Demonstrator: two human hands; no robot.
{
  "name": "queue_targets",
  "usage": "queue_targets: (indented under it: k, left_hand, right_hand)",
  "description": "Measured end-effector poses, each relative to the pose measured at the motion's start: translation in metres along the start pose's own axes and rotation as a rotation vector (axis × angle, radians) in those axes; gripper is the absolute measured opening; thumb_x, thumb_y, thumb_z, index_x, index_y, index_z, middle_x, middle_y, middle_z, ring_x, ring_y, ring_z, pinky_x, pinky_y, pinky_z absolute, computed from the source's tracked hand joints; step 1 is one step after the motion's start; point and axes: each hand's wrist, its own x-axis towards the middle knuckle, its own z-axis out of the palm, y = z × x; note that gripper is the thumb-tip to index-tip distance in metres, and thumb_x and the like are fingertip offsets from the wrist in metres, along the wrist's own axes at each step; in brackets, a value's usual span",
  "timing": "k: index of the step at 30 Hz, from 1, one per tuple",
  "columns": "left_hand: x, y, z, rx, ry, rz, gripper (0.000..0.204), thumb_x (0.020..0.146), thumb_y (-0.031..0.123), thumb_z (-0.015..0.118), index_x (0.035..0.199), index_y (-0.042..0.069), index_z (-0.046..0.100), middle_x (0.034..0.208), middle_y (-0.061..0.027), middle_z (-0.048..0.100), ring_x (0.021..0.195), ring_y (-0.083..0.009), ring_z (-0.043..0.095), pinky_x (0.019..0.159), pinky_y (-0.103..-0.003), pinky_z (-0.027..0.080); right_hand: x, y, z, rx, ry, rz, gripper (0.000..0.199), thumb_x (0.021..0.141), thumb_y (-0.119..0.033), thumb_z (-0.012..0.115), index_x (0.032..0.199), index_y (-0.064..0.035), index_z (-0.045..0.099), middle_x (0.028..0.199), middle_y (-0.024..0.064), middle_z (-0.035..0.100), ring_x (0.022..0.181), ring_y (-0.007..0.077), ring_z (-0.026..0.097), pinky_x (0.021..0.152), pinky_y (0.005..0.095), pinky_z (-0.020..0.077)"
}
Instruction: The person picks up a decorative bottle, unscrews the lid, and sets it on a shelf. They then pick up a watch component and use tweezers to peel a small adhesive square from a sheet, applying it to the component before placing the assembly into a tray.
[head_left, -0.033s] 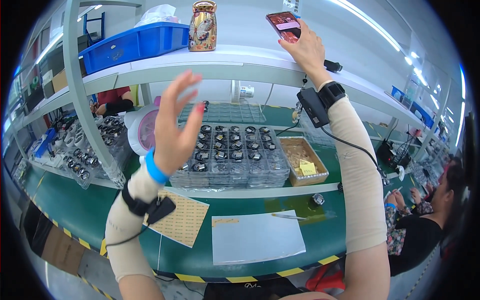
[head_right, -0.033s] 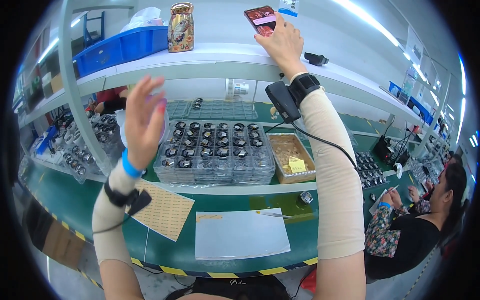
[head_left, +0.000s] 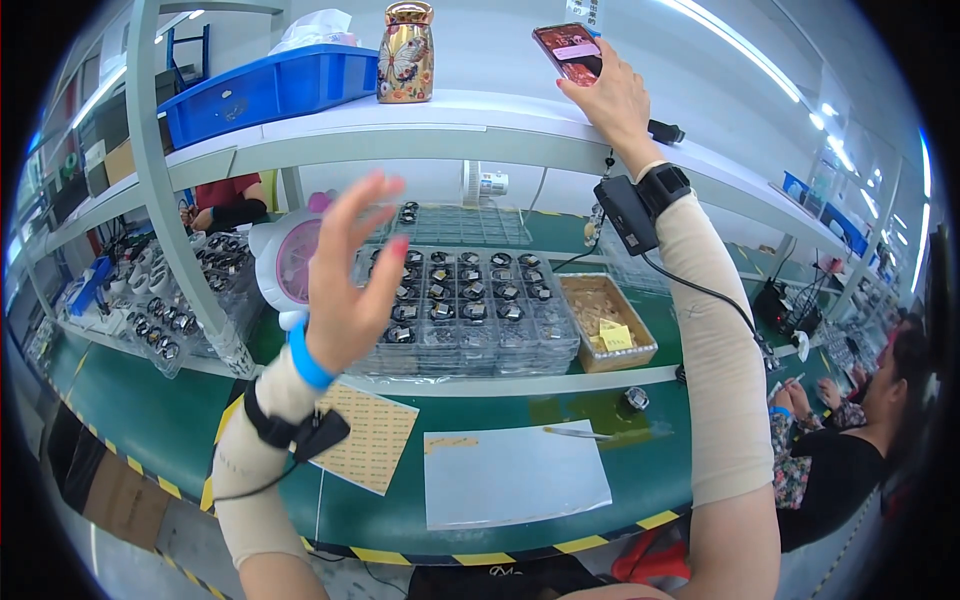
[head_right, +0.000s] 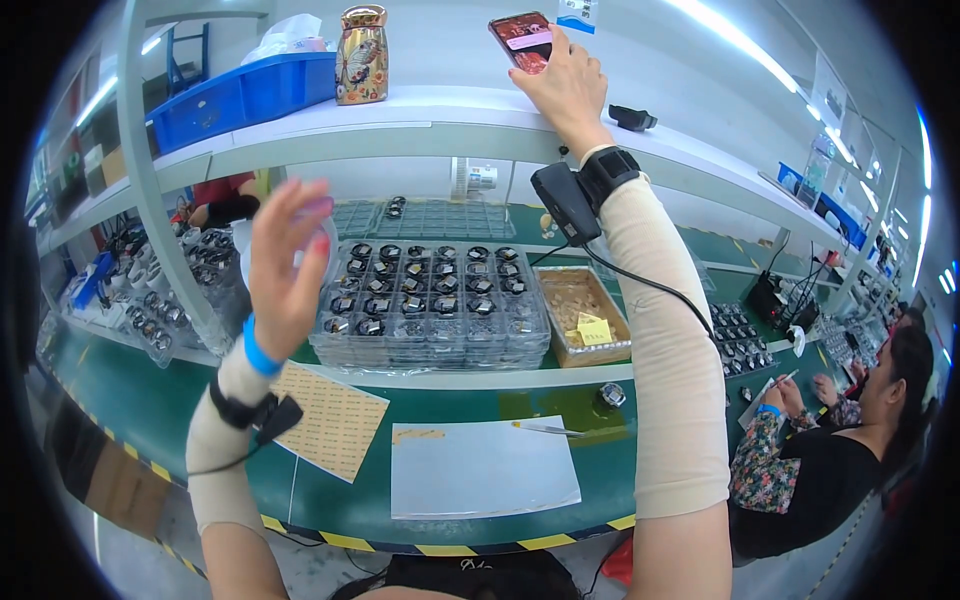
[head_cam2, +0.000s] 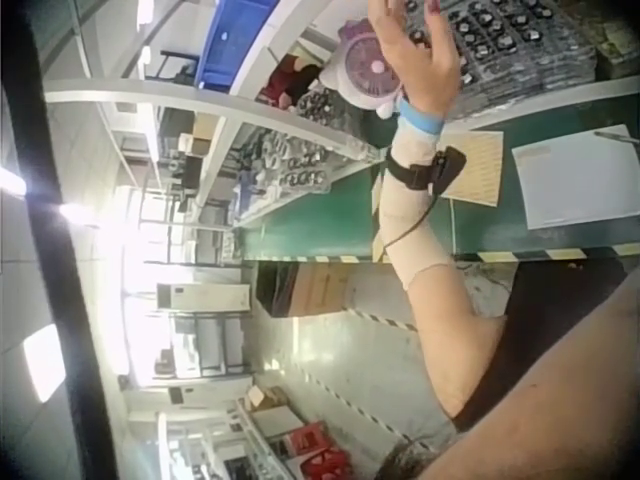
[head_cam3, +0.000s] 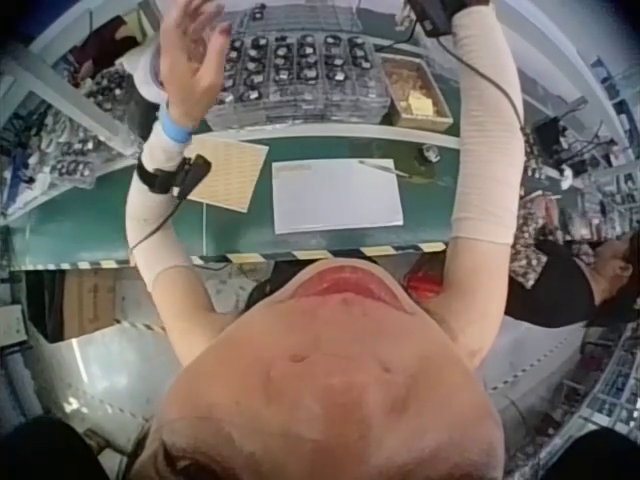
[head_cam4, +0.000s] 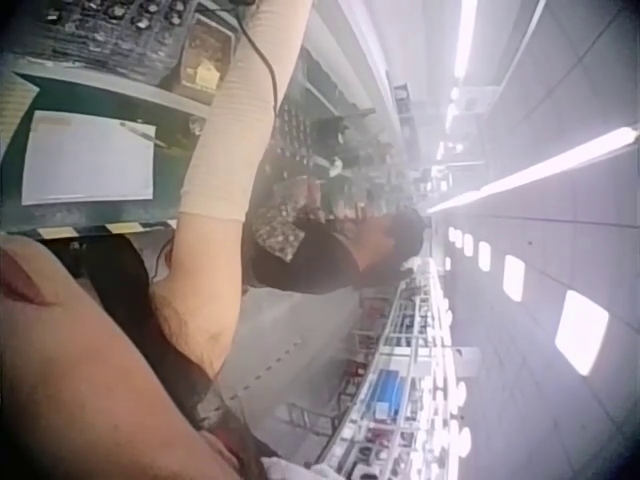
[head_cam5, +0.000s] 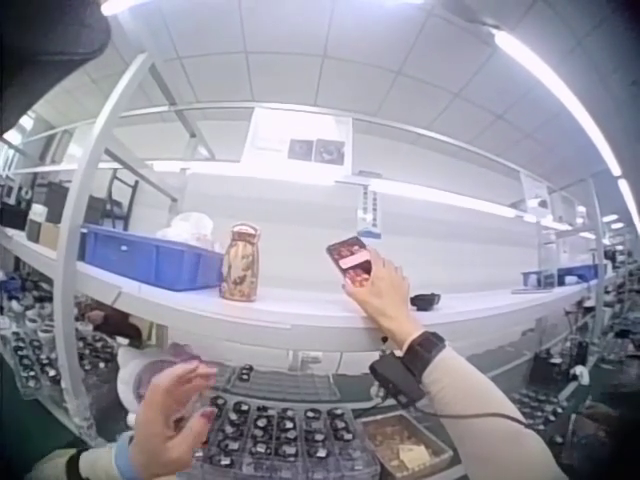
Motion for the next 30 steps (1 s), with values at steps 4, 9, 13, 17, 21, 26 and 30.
queue_targets:
  k: [4, 9, 13, 17, 21, 26, 30]
  left_hand:
    - [-0.058, 0.024, -0.017, 0.125, -0.152, -0.055, 0.047, 0.075, -0.007, 0.056, 0.12, -0.002, 0.042, 0.117, -0.0181, 0.05, 0.11, -0.029, 0.05, 0.091, -0.035, 0.04]
    - [-0.124, 0.039, -0.024, 0.19, -0.32, -0.34, 0.054, 0.077, -0.009, 0.051, 0.127, -0.002, 0.033, 0.119, -0.0169, 0.048, 0.113, -0.0277, 0.048, 0.097, -0.037, 0.038]
    - [-0.154, 0.054, -0.02, 0.089, -0.324, -0.565, 0.057, 0.077, -0.008, 0.055, 0.129, -0.001, 0.033, 0.117, -0.0171, 0.049, 0.11, -0.0263, 0.05, 0.093, -0.035, 0.041]
    - [-0.172, 0.063, -0.022, 0.045, -0.286, -0.676, 0.059, 0.077, -0.007, 0.057, 0.13, 0.002, 0.034, 0.115, -0.016, 0.051, 0.108, -0.0254, 0.052, 0.091, -0.034, 0.043]
    - [-0.166, 0.063, -0.024, 0.102, -0.412, -0.711, 0.058, 0.077, -0.005, 0.058, 0.13, 0.003, 0.036, 0.113, -0.0144, 0.053, 0.106, -0.024, 0.053, 0.09, -0.034, 0.043]
    - [-0.164, 0.06, -0.023, 0.108, -0.486, -0.69, 0.052, 0.078, 0.0, 0.061, 0.126, 0.003, 0.041, 0.105, -0.0145, 0.057, 0.098, -0.0286, 0.055, 0.084, -0.035, 0.045]
    - [-0.152, 0.031, -0.014, 0.092, -0.528, -0.709, 0.041, 0.08, 0.003, 0.059, 0.119, 0.003, 0.048, 0.099, -0.0158, 0.057, 0.088, -0.0302, 0.056, 0.078, -0.035, 0.046]
  right_hand:
    - [0.001, -0.004, 0.001, -0.031, 0.001, -0.027, 0.077, 0.063, -0.044, 0.069, 0.128, -0.0119, 0.042, 0.104, 0.016, 0.056, 0.097, 0.0339, 0.053, 0.08, 0.0438, 0.042]
    - [0.0, -0.009, -0.002, -0.085, -0.018, -0.021, 0.075, 0.065, -0.045, 0.067, 0.129, -0.0141, 0.041, 0.111, 0.0161, 0.056, 0.099, 0.0346, 0.053, 0.083, 0.0418, 0.0432]
    - [0.0, -0.011, -0.004, -0.088, -0.044, -0.015, 0.075, 0.065, -0.045, 0.067, 0.129, -0.0144, 0.041, 0.113, 0.0161, 0.055, 0.1, 0.0349, 0.052, 0.083, 0.0421, 0.043]
    - [-0.002, -0.012, -0.003, -0.1, -0.017, -0.015, 0.076, 0.064, -0.046, 0.068, 0.128, -0.0136, 0.042, 0.108, 0.0156, 0.058, 0.097, 0.0335, 0.055, 0.082, 0.0417, 0.0438]
    - [-0.002, -0.004, 0.001, -0.073, -0.118, -0.016, 0.056, 0.072, -0.039, 0.065, 0.117, -0.0093, 0.052, 0.096, 0.0135, 0.062, 0.086, 0.0297, 0.059, 0.075, 0.0368, 0.0461]
    - [0.028, -0.003, -0.01, 0.099, -0.713, 0.046, 0.049, 0.067, -0.044, 0.064, 0.093, -0.0017, 0.065, 0.089, 0.0204, 0.064, 0.081, 0.0335, 0.06, 0.075, 0.0388, 0.0471]
    - [0.036, 0.038, 0.014, 0.028, -0.477, -0.25, 0.047, 0.072, -0.044, 0.064, 0.091, -0.0015, 0.066, 0.084, 0.0183, 0.064, 0.078, 0.0303, 0.061, 0.072, 0.0353, 0.0479]
